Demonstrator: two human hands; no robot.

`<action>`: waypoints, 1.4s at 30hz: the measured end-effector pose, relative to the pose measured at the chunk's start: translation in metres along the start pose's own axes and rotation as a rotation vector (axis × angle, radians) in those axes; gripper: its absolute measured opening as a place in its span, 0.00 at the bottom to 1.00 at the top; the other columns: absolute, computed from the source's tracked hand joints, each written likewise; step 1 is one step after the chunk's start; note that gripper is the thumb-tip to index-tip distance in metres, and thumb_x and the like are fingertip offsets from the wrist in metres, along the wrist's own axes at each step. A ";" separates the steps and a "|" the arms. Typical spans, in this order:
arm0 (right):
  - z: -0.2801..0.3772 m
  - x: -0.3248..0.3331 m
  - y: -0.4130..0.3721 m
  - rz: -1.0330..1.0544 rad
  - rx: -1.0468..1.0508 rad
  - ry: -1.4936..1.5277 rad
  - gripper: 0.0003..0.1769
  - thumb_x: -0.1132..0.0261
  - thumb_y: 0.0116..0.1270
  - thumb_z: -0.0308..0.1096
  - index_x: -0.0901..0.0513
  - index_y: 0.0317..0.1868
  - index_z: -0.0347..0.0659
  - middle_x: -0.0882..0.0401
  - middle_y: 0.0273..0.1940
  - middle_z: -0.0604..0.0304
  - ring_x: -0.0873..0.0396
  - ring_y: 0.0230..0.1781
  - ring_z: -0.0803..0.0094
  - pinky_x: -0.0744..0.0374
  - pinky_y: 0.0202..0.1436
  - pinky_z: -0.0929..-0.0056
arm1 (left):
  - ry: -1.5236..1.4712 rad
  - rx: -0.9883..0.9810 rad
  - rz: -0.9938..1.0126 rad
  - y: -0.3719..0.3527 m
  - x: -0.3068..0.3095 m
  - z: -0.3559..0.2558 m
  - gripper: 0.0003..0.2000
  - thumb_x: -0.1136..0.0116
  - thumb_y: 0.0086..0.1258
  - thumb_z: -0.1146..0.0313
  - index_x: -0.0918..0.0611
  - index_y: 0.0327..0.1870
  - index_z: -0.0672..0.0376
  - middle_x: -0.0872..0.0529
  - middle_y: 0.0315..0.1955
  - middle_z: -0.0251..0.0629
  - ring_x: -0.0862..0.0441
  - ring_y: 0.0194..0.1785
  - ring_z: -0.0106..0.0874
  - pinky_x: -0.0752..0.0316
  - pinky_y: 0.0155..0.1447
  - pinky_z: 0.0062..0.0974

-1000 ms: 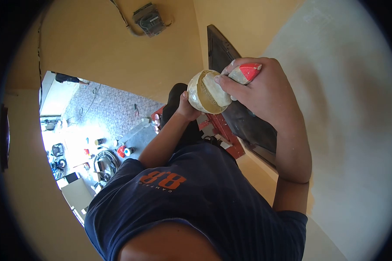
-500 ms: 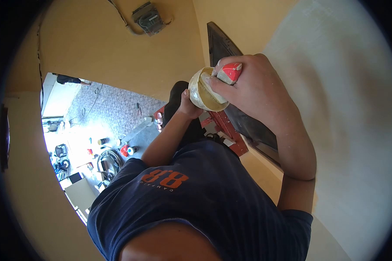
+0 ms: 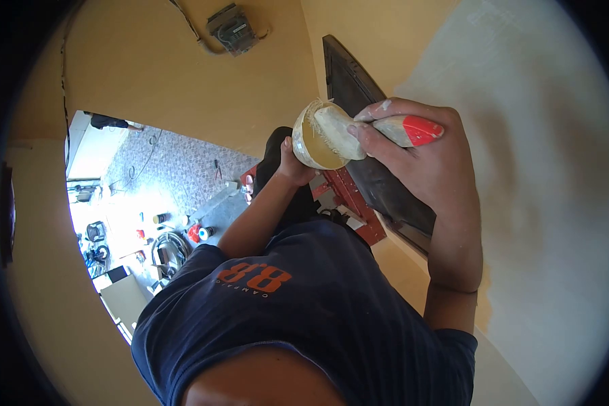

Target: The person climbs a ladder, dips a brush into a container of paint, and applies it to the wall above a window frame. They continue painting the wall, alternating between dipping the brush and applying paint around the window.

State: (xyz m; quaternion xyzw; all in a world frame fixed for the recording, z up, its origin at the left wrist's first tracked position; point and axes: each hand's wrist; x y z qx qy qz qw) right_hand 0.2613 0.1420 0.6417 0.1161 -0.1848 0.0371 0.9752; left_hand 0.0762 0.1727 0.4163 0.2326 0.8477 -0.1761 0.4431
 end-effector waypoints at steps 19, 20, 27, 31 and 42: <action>-0.012 0.001 -0.013 -0.115 0.297 0.163 0.06 0.35 0.53 0.20 0.22 0.32 0.28 0.19 0.31 0.51 0.21 0.27 0.74 0.22 0.33 0.79 | -0.115 -0.013 0.078 -0.001 0.011 0.002 0.37 0.45 0.48 0.34 0.29 0.54 0.52 0.19 0.37 0.32 0.19 0.33 0.27 0.27 0.22 0.21; -0.014 0.000 -0.014 -0.097 0.274 0.167 0.06 0.35 0.53 0.20 0.22 0.32 0.27 0.19 0.31 0.51 0.21 0.27 0.74 0.22 0.33 0.79 | -0.107 -0.019 0.072 -0.003 0.010 0.000 0.37 0.45 0.48 0.34 0.29 0.54 0.52 0.19 0.37 0.33 0.19 0.34 0.27 0.27 0.23 0.21; -0.033 -0.004 -0.019 -0.100 0.254 0.229 0.06 0.36 0.54 0.19 0.23 0.33 0.28 0.19 0.33 0.48 0.21 0.28 0.72 0.21 0.32 0.76 | -0.013 -0.023 0.089 -0.003 0.015 0.001 0.43 0.55 0.47 0.26 0.30 0.56 0.53 0.20 0.43 0.38 0.20 0.36 0.28 0.29 0.21 0.16; -0.043 -0.003 -0.021 -0.160 0.269 0.274 0.07 0.37 0.54 0.18 0.24 0.35 0.28 0.20 0.34 0.46 0.21 0.28 0.69 0.21 0.31 0.74 | -0.003 -0.007 0.115 -0.002 0.016 -0.001 0.42 0.56 0.47 0.26 0.30 0.56 0.52 0.20 0.43 0.38 0.19 0.35 0.28 0.30 0.21 0.16; -0.046 0.002 -0.025 -0.212 0.142 0.257 0.06 0.37 0.54 0.19 0.23 0.34 0.27 0.20 0.33 0.48 0.22 0.28 0.70 0.20 0.31 0.75 | -0.059 0.000 0.117 -0.002 0.008 0.000 0.38 0.47 0.50 0.33 0.30 0.55 0.54 0.18 0.37 0.35 0.19 0.32 0.27 0.29 0.22 0.19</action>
Point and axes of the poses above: each hand's wrist, its own y-axis towards the middle knuckle, its own x-axis out of the back of the hand, z = x × y
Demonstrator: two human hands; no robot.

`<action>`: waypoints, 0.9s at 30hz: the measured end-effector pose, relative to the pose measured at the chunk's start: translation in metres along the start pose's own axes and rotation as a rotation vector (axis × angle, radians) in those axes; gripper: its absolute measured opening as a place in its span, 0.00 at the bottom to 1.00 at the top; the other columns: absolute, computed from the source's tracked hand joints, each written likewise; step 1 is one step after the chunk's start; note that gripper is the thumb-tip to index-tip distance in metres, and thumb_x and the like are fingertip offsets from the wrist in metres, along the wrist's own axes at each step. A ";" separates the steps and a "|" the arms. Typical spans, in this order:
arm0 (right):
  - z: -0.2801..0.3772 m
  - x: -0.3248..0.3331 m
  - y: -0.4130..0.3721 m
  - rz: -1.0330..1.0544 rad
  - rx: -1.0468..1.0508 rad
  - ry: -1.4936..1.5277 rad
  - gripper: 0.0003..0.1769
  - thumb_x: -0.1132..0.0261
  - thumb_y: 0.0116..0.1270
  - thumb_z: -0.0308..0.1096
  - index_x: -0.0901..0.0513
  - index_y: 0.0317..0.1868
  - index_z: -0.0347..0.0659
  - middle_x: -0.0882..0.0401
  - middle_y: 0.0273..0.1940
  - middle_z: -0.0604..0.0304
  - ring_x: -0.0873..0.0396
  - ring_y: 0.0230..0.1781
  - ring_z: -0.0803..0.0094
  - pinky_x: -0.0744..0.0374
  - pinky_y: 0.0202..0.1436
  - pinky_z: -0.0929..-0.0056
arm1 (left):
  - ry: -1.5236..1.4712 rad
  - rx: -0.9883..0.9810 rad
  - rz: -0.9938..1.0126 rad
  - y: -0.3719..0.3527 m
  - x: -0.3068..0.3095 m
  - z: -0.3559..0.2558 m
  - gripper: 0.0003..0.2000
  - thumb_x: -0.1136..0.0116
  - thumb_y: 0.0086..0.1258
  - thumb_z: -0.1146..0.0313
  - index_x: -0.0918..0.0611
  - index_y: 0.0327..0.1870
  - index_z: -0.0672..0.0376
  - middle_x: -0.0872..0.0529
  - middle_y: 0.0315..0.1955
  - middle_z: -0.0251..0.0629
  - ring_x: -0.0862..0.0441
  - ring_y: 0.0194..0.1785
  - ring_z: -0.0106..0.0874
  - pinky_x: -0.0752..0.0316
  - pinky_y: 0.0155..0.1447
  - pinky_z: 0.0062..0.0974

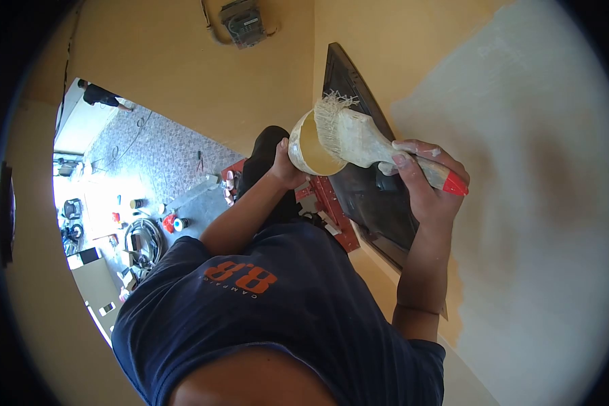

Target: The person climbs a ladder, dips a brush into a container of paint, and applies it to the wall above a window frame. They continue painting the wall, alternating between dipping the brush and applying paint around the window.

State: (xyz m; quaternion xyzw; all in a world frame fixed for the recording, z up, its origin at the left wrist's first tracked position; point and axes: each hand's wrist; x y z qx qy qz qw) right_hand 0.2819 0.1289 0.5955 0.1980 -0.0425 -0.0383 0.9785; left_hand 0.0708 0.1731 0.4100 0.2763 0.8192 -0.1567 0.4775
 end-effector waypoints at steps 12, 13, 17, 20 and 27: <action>-0.014 0.006 0.000 -0.013 0.041 0.076 0.07 0.38 0.54 0.18 0.24 0.35 0.27 0.21 0.35 0.45 0.21 0.30 0.67 0.18 0.31 0.71 | -0.016 0.002 -0.009 0.001 0.005 -0.004 0.38 0.45 0.49 0.34 0.30 0.55 0.55 0.18 0.37 0.34 0.18 0.34 0.28 0.26 0.22 0.20; -0.014 0.005 0.000 -0.012 0.054 0.076 0.07 0.38 0.55 0.18 0.24 0.35 0.27 0.21 0.35 0.45 0.21 0.30 0.67 0.18 0.31 0.70 | -0.017 0.002 -0.009 0.001 0.006 -0.003 0.38 0.45 0.49 0.34 0.30 0.55 0.55 0.18 0.37 0.34 0.18 0.34 0.28 0.26 0.22 0.20; -0.015 0.008 0.000 -0.007 0.011 0.091 0.07 0.38 0.55 0.19 0.24 0.35 0.27 0.21 0.35 0.44 0.21 0.31 0.66 0.18 0.31 0.70 | 0.008 -0.010 -0.010 0.002 0.009 -0.001 0.38 0.46 0.49 0.34 0.30 0.55 0.55 0.18 0.37 0.35 0.18 0.34 0.28 0.26 0.22 0.21; -0.014 0.006 0.001 -0.015 0.010 0.042 0.07 0.38 0.55 0.19 0.24 0.35 0.26 0.21 0.35 0.45 0.21 0.31 0.66 0.18 0.30 0.70 | 0.001 -0.007 -0.011 0.001 0.008 0.000 0.38 0.46 0.50 0.34 0.31 0.55 0.55 0.18 0.37 0.35 0.18 0.34 0.28 0.26 0.22 0.21; -0.017 0.005 0.003 -0.232 -0.245 0.262 0.09 0.38 0.56 0.23 0.26 0.37 0.28 0.23 0.35 0.49 0.22 0.28 0.67 0.17 0.25 0.70 | 0.004 -0.006 0.008 0.003 0.008 -0.001 0.37 0.48 0.51 0.34 0.30 0.55 0.54 0.18 0.38 0.34 0.19 0.35 0.27 0.29 0.23 0.20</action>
Point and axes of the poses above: each hand's wrist, its own y-axis towards the middle knuckle, its own x-axis out of the back of the hand, z = x × y
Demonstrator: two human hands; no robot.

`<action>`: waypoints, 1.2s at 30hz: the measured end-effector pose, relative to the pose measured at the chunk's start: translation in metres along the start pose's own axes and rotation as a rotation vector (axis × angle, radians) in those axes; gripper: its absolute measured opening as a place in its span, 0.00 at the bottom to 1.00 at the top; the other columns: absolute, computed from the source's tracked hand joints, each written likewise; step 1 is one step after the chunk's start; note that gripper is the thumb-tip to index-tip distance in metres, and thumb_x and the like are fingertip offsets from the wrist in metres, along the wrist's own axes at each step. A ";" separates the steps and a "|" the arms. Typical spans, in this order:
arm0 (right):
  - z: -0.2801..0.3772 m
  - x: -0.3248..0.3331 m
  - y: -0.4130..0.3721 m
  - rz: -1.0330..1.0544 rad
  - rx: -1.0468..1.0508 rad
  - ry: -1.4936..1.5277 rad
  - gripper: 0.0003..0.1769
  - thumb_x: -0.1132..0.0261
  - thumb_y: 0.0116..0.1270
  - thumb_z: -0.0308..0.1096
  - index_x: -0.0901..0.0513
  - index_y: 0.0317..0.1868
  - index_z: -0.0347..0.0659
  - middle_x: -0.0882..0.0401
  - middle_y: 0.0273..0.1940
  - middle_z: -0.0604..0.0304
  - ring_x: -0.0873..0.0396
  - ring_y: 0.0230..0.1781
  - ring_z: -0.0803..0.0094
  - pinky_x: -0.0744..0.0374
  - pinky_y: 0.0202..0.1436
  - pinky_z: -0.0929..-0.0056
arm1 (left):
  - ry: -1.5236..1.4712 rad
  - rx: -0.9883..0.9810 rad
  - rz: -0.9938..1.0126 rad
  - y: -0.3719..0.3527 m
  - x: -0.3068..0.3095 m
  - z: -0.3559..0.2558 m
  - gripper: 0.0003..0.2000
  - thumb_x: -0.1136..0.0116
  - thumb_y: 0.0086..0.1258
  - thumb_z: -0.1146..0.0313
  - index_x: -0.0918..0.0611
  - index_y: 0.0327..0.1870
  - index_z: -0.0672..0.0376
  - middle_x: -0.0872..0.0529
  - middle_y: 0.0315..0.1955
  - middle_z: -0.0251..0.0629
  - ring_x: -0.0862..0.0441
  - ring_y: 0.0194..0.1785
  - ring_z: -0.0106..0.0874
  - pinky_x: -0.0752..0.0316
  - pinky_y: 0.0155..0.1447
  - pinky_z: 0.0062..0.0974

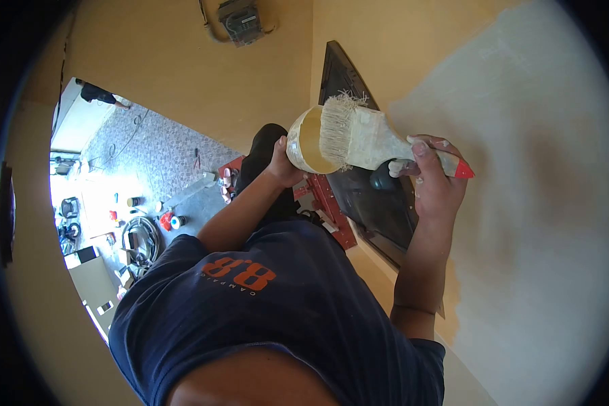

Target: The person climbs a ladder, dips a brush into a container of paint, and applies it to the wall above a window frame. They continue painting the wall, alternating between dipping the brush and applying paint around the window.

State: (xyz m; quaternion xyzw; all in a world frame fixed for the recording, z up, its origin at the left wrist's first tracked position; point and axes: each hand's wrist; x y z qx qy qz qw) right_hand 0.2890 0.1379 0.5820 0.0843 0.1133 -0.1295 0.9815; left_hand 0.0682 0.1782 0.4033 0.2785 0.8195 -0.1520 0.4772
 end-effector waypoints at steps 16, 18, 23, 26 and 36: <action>-0.002 -0.012 0.000 -0.072 -0.197 -0.021 0.11 0.35 0.55 0.29 0.24 0.34 0.30 0.23 0.27 0.52 0.22 0.19 0.68 0.21 0.18 0.75 | -0.005 0.027 -0.043 -0.005 0.005 -0.004 0.38 0.46 0.49 0.34 0.30 0.55 0.53 0.18 0.37 0.33 0.19 0.35 0.27 0.28 0.23 0.21; -0.001 -0.013 0.000 -0.082 -0.216 -0.030 0.11 0.35 0.55 0.29 0.24 0.34 0.30 0.22 0.27 0.52 0.22 0.19 0.69 0.21 0.18 0.75 | 0.016 0.005 -0.037 -0.005 -0.001 -0.004 0.38 0.45 0.49 0.34 0.30 0.55 0.54 0.18 0.37 0.33 0.19 0.35 0.27 0.27 0.23 0.22; -0.003 -0.017 0.000 -0.086 -0.227 -0.035 0.10 0.36 0.55 0.28 0.24 0.33 0.31 0.22 0.28 0.53 0.22 0.19 0.69 0.22 0.17 0.76 | 0.007 -0.023 -0.051 -0.007 0.000 -0.004 0.38 0.45 0.48 0.34 0.30 0.54 0.55 0.18 0.36 0.34 0.19 0.34 0.28 0.27 0.23 0.22; -0.003 -0.020 0.000 -0.112 -0.229 -0.060 0.09 0.36 0.54 0.28 0.24 0.33 0.31 0.22 0.27 0.54 0.22 0.18 0.69 0.22 0.17 0.76 | 0.001 -0.035 -0.059 -0.009 0.002 -0.003 0.38 0.44 0.48 0.35 0.30 0.54 0.55 0.18 0.36 0.34 0.19 0.34 0.28 0.27 0.23 0.22; -0.004 -0.022 0.002 -0.023 -0.265 -0.132 0.08 0.35 0.55 0.27 0.22 0.32 0.31 0.22 0.24 0.55 0.22 0.17 0.70 0.22 0.17 0.76 | -0.045 -0.030 -0.055 -0.014 0.018 -0.002 0.36 0.44 0.49 0.36 0.29 0.53 0.55 0.18 0.35 0.34 0.19 0.32 0.29 0.27 0.22 0.23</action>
Point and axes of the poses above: each hand's wrist, its own y-axis towards the middle knuckle, its own x-axis out of the back of the hand, z = x × y
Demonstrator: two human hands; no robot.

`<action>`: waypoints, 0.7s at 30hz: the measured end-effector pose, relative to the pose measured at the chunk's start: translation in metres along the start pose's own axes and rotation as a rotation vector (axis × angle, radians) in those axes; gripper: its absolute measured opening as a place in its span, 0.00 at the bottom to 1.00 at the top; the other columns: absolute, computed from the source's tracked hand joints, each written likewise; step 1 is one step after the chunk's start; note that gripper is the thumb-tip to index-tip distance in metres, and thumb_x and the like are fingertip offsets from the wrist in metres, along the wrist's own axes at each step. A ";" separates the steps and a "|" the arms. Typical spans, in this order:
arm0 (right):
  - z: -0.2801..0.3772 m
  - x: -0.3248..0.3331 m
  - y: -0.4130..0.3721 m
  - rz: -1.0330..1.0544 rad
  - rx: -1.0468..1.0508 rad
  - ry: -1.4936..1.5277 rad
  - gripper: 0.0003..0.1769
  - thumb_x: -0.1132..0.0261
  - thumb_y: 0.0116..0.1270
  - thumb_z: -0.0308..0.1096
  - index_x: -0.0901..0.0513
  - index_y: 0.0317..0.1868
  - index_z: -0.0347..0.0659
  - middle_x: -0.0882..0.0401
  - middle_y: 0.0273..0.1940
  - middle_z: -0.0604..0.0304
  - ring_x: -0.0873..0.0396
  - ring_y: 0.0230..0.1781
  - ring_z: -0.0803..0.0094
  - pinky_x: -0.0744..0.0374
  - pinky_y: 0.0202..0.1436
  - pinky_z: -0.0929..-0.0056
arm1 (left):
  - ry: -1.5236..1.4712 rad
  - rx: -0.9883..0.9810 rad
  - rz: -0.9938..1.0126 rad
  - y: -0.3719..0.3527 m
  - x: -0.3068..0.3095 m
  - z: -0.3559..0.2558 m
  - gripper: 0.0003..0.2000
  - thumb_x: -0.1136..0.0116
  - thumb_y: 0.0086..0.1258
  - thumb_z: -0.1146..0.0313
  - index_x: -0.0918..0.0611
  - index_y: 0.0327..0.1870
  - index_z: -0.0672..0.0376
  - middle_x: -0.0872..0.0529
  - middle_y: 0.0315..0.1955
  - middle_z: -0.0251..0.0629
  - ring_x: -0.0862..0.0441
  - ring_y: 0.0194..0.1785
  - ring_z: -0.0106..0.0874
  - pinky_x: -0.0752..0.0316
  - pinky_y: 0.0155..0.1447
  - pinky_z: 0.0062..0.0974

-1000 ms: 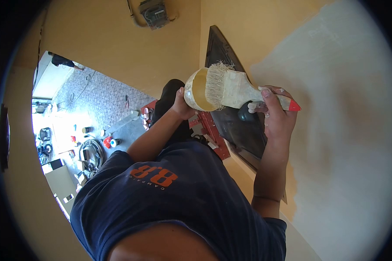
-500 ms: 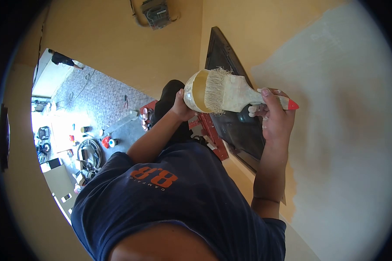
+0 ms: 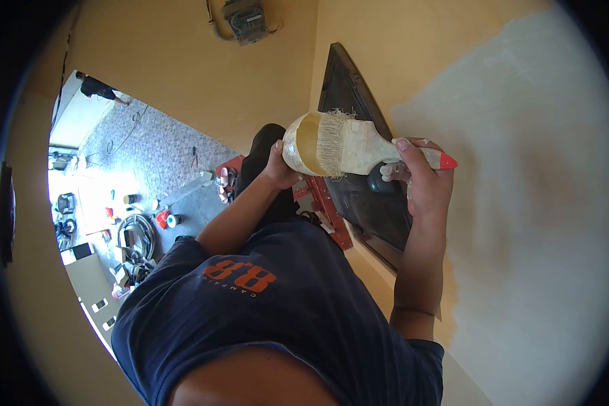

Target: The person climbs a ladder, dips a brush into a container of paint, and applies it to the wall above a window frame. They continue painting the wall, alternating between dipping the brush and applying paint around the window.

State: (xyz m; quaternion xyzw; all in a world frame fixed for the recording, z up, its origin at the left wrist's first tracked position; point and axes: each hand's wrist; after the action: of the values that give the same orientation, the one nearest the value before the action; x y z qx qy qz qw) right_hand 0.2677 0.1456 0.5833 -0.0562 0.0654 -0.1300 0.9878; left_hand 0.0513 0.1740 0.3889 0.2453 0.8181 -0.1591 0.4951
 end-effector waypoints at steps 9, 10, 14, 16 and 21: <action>-0.001 0.007 0.002 0.014 0.020 -0.022 0.08 0.35 0.54 0.27 0.22 0.33 0.31 0.22 0.26 0.54 0.22 0.18 0.70 0.21 0.17 0.75 | 0.024 -0.002 -0.001 0.000 -0.005 -0.001 0.36 0.44 0.49 0.35 0.29 0.53 0.55 0.18 0.35 0.35 0.19 0.32 0.29 0.27 0.22 0.22; -0.001 0.006 0.001 0.007 0.039 -0.034 0.08 0.35 0.54 0.27 0.22 0.33 0.31 0.21 0.27 0.54 0.22 0.19 0.70 0.21 0.18 0.75 | 0.024 -0.002 -0.001 0.001 -0.005 -0.001 0.36 0.44 0.49 0.35 0.29 0.53 0.55 0.18 0.35 0.35 0.19 0.32 0.29 0.27 0.22 0.22; 0.006 0.000 -0.004 -0.006 0.050 -0.027 0.08 0.35 0.54 0.27 0.22 0.33 0.30 0.22 0.27 0.54 0.22 0.18 0.70 0.21 0.18 0.75 | 0.057 -0.013 0.013 0.001 -0.007 -0.004 0.37 0.44 0.49 0.35 0.30 0.53 0.55 0.18 0.35 0.34 0.18 0.33 0.29 0.26 0.23 0.22; 0.006 -0.002 -0.006 -0.030 0.062 0.000 0.09 0.35 0.54 0.27 0.22 0.34 0.30 0.22 0.27 0.54 0.23 0.18 0.71 0.21 0.18 0.75 | 0.082 -0.021 0.016 -0.001 -0.004 -0.005 0.37 0.45 0.49 0.35 0.30 0.54 0.55 0.18 0.36 0.34 0.18 0.34 0.28 0.25 0.23 0.22; 0.009 0.003 -0.003 -0.014 0.072 -0.025 0.09 0.35 0.54 0.26 0.23 0.34 0.30 0.22 0.27 0.54 0.22 0.20 0.71 0.21 0.18 0.75 | 0.016 -0.008 0.084 0.003 -0.002 -0.005 0.36 0.44 0.50 0.36 0.30 0.54 0.55 0.18 0.37 0.34 0.18 0.35 0.28 0.25 0.24 0.21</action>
State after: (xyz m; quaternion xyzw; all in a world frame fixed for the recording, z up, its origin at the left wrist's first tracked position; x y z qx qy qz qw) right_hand 0.2708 0.1424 0.5927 -0.0228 0.0481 -0.1385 0.9889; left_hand 0.0503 0.1784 0.3933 0.2786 0.8116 -0.1329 0.4960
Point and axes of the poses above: each hand's wrist, its own y-axis towards the middle knuckle, its own x-axis out of the back of the hand, z = x × y
